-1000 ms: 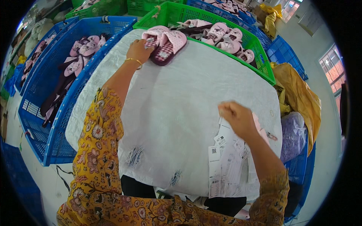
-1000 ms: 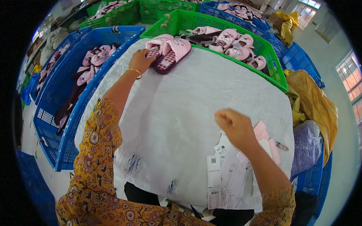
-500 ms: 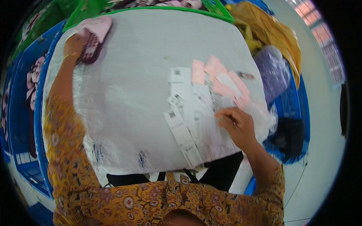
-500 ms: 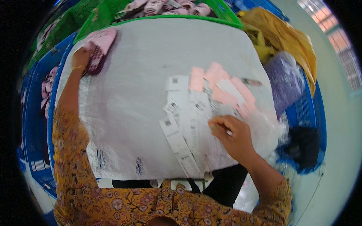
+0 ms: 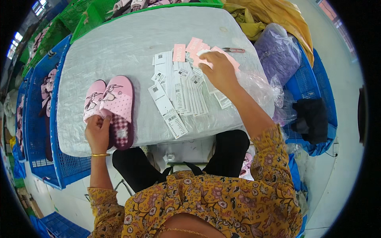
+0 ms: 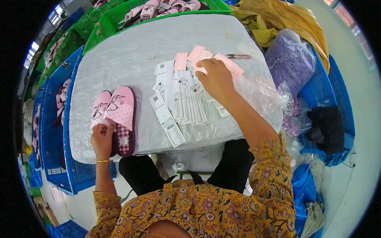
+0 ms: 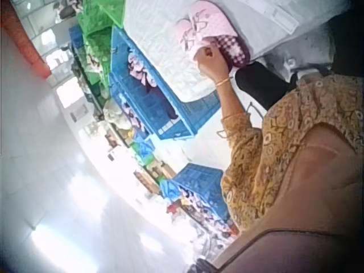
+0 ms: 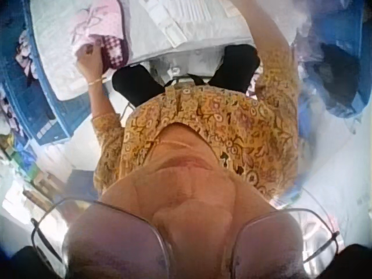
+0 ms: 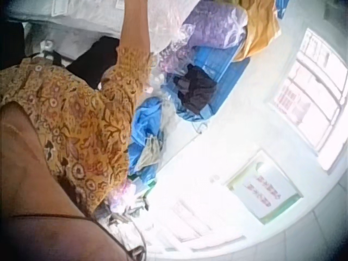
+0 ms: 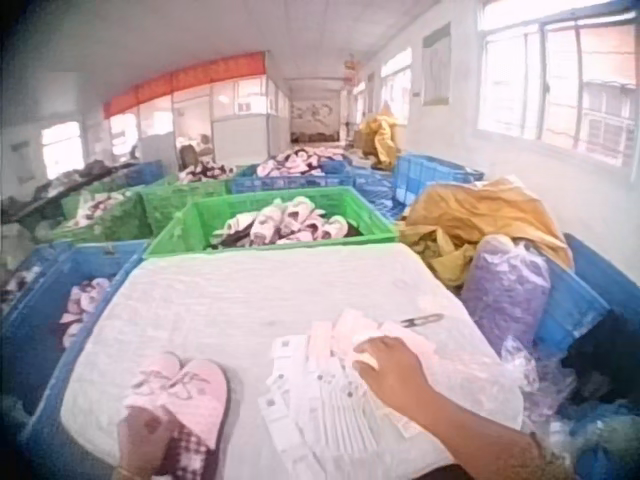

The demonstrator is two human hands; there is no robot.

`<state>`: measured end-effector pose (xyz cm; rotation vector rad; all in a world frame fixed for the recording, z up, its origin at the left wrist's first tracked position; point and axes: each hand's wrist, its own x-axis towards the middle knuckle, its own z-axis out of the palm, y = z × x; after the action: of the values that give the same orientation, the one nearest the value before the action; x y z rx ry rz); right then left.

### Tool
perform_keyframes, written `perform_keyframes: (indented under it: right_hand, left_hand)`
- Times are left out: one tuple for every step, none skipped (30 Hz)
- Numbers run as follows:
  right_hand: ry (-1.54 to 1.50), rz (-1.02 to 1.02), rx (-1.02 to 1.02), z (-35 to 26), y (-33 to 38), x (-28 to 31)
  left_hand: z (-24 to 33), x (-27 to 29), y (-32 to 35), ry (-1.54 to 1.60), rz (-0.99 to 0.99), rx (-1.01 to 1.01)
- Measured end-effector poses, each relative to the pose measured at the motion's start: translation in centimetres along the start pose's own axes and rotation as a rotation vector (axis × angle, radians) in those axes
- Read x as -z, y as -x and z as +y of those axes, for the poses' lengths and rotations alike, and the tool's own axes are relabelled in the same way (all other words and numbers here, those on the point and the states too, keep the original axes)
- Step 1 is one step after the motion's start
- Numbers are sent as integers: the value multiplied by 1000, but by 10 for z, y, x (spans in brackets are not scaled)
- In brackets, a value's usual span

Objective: The person sits on the floor and repeatedly picks up small paper tags, peels off backing, and attaches them to pink slippers. They place the tagged slippers into a blue basket and continue the process with additional slippers and tags.

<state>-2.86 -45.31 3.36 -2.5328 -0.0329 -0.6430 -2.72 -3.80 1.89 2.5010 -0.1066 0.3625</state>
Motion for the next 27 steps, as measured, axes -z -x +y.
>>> perform_keyframes:
  right_hand:
    - [27, -31, 13, 3, -13, -9]
    - [53, -62, 28, 5, -25, -23]
    - [89, -93, 37, 7, -35, -32]
    - [114, -138, 28, 7, -46, -42]
    - [146, -180, 11, 7, -55, -48]
    - [177, -221, -5, 10, -64, -52]
    - [210, -272, 20, 15, -76, -63]
    - [250, -322, 40, 22, -88, -69]
    - [290, -372, 61, 28, -100, -74]
    - [319, -467, 8, 28, -109, -75]
    - [348, -562, -45, 28, -118, -75]
    - [378, -656, -98, 28, -125, -74]
    - [374, -657, -76, 29, -127, -76]
    - [371, -657, -54, 32, -129, -77]
    - [368, -657, -33, 35, -131, -79]
    - [359, -604, -22, 37, -134, -82]
    - [349, -551, -11, 40, -137, -85]
    - [340, -497, -3, 43, -140, -87]
    - [205, -460, -44, 45, -143, -83]
    - [71, -421, -87, 45, -145, -76]
    - [-61, -380, -132, 50, -147, -70]
    - [-217, -277, -25, 91, -150, -76]
    - [-231, -241, -34, 81, -146, -68]
    - [-242, -203, -47, 75, -146, -54]
    - [-243, -166, -69, 61, -139, -34]
    - [-273, -164, -41, 46, -131, -20]
    - [-296, -158, -17, 30, -123, -1]
  left_hand:
    - [-3, 1, 3, -9, -16, -26]
    - [-1, 5, 6, 5, -36, -10]
    - [1, 9, 9, 27, -62, 3]
    - [4, 13, 12, 19, -19, -11]
    - [9, 16, 15, 16, 18, -31]
    - [11, 19, 16, 11, 56, -52]
    - [9, 24, 19, 3, 58, -59]
    - [6, 28, 23, 2, 55, -68]
    - [4, 31, 28, -1, 53, -78]
    - [0, 33, 34, 1, 16, -60]
    - [-1, 34, 39, 39, 14, -39]
    - [-2, 34, 44, 76, 13, -19]
    - [-2, 34, 50, 112, 8, 8]
    - [2, 36, 54, 152, 0, 39]
    - [1, 39, 56, 140, 3, 40]
    - [1, 43, 59, 126, 6, 40]
    - [1, 47, 60, 113, 8, 39]
    - [0, 49, 62, 97, 35, 30]
    - [0, 51, 62, 85, 61, 16]
    - [1, 52, 63, 74, 85, 0]
    - [3, 51, 61, 63, 113, -49]
    - [10, 45, 52, 69, 123, -116]
    - [15, 45, 50, 52, 150, -158]
    - [26, 45, 47, 70, 145, -169]
    - [36, 44, 43, 96, 138, -226]
    - [47, 43, 40, 107, 135, -279]
    - [61, 40, 36, 128, 128, -336]
